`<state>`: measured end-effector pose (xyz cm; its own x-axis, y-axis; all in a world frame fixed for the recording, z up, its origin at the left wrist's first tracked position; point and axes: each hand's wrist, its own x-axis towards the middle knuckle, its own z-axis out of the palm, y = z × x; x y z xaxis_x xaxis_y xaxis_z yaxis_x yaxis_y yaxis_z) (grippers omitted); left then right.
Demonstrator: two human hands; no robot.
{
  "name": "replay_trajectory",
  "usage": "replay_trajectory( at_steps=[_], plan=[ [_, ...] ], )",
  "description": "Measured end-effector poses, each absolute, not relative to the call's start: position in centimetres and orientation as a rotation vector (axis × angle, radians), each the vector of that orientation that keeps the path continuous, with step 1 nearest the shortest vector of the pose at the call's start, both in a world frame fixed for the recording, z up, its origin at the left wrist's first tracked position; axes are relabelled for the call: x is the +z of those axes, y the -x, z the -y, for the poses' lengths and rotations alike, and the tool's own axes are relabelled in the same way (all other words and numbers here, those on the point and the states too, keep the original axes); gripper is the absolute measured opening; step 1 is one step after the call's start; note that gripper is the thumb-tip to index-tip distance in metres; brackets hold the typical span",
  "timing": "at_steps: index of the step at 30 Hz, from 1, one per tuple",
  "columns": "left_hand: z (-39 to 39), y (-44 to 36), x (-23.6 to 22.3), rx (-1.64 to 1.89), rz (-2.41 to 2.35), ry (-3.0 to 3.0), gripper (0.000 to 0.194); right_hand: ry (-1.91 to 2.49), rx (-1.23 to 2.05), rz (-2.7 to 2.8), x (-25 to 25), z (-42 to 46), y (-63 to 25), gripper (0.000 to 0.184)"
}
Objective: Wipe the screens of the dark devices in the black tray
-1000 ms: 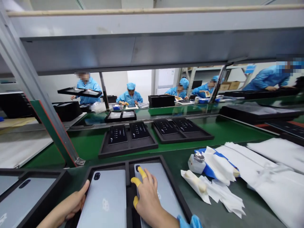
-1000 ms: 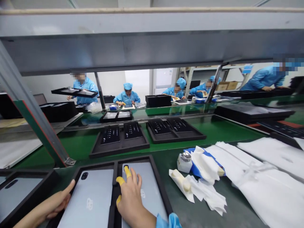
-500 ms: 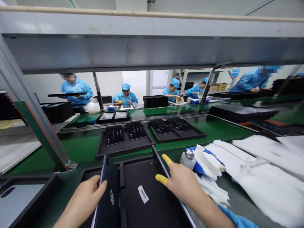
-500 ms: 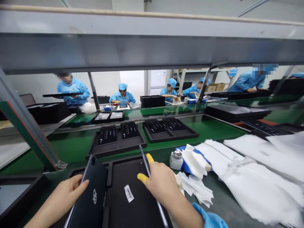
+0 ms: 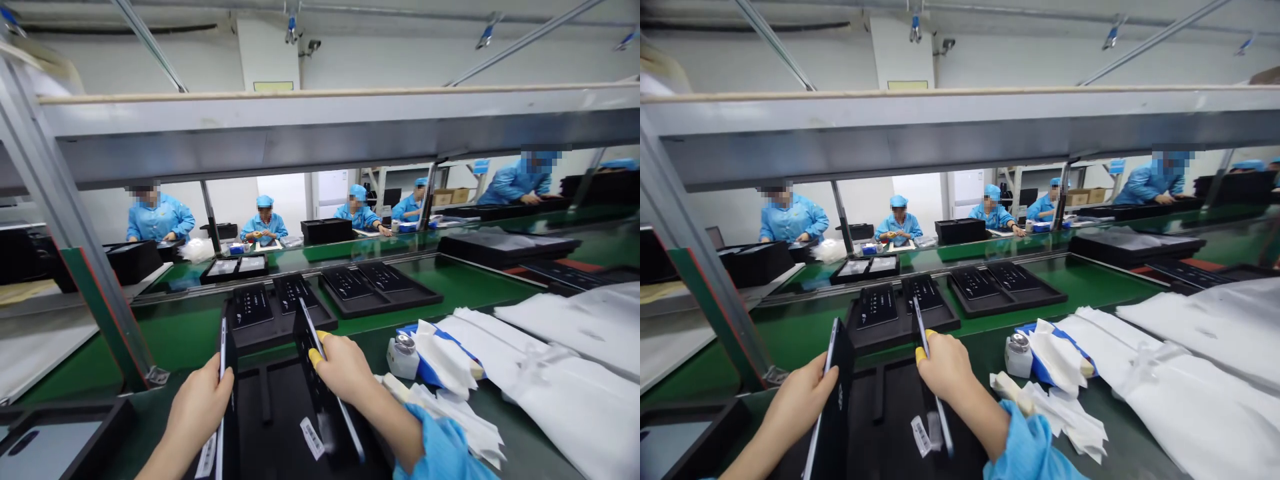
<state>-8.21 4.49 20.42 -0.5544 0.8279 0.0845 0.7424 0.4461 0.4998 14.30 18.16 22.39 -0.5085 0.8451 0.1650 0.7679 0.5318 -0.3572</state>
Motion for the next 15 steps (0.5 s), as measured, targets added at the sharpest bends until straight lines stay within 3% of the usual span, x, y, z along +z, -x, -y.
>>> replay_trajectory(
  at_steps=[7, 15],
  plan=[
    [-7.6, 9.0, 20.5, 0.609, -2.588, -1.407, 0.025, 1.366, 0.317, 2.487, 21.3, -19.6, -10.5, 0.021],
    [-10.6, 10.2, 21.1, 0.533, -2.659, -1.361, 0.036, 1.402, 0.234, 2.495, 21.8, -19.4, -8.8, 0.031]
  ],
)
